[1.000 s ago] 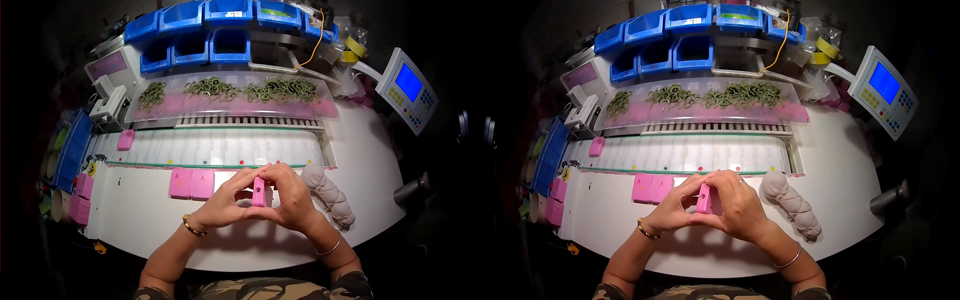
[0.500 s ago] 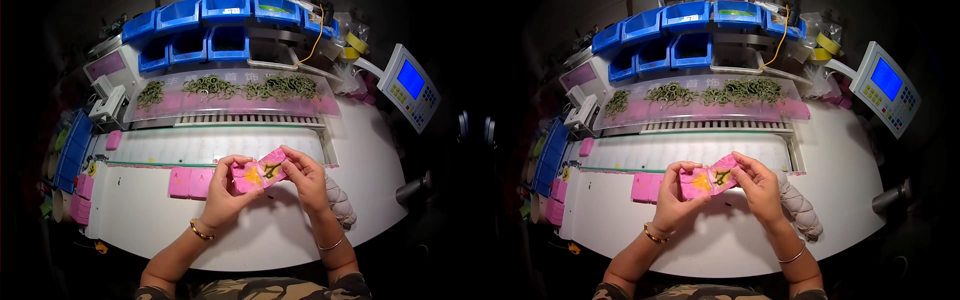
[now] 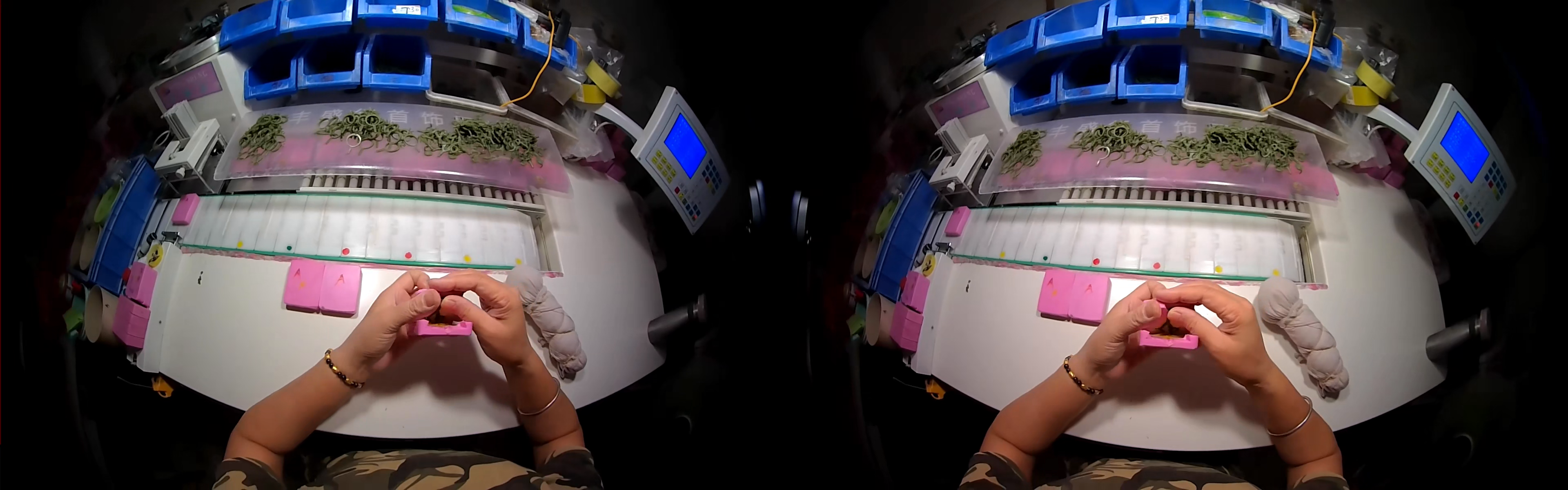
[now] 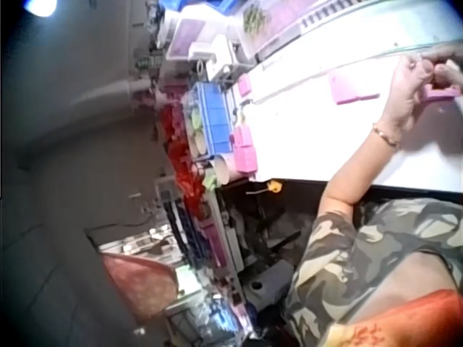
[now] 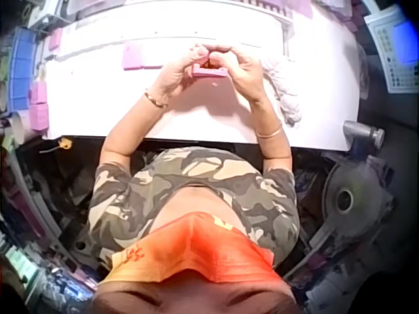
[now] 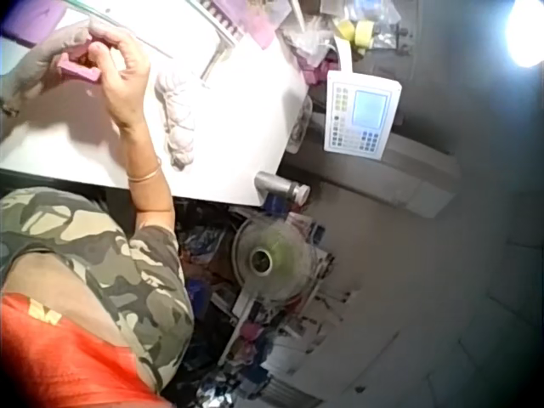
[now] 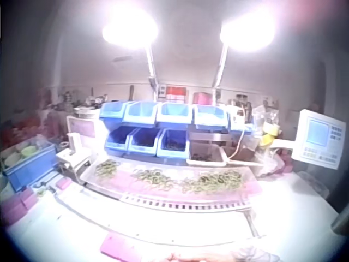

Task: The person assembles hair accessories by placing small components into a pink mold, inserting a metal clip and a decorative piece, and then using a white pad to apply pressure and secure the assembly before removing the finished hair clip.

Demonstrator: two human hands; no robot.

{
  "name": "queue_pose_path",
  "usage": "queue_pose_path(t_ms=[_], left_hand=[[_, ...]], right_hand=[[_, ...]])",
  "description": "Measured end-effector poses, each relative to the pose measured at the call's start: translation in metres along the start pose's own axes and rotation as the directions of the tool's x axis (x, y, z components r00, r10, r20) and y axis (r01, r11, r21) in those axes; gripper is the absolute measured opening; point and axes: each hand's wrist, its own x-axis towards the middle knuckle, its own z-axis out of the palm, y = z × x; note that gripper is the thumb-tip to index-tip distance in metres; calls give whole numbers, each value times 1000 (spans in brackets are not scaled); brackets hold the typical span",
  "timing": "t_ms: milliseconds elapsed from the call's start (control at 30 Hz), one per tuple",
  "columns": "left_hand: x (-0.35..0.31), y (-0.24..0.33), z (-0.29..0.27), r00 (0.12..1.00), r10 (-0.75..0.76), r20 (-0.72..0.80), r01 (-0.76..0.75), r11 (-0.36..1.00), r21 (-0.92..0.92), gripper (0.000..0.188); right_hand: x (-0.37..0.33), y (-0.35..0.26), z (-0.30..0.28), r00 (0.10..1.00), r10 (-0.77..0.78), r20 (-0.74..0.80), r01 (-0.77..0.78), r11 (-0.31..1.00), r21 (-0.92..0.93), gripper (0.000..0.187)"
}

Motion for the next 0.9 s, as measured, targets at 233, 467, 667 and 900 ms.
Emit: queue_pose_path(t_ms=[233, 467, 667, 900], left_hand=[[0, 9, -8, 994, -97, -51, 86, 978, -190, 41], [1, 13, -11, 983, 3, -185, -24, 993, -112, 18], [7, 7, -8, 966, 56, -251, -68, 997, -39, 19], [7, 0, -12, 917, 223, -331, -209, 975, 79, 21]], right_hand=[[1, 2, 23, 966, -223, 133, 259, 851, -457, 80], [-3, -6, 27, 949, -285, 135, 303, 706, -641, 89], [-1, -4, 29, 892, -449, 57, 346, 595, -726, 31], [-7, 1, 38, 854, -499, 144, 437, 540, -720, 24]])
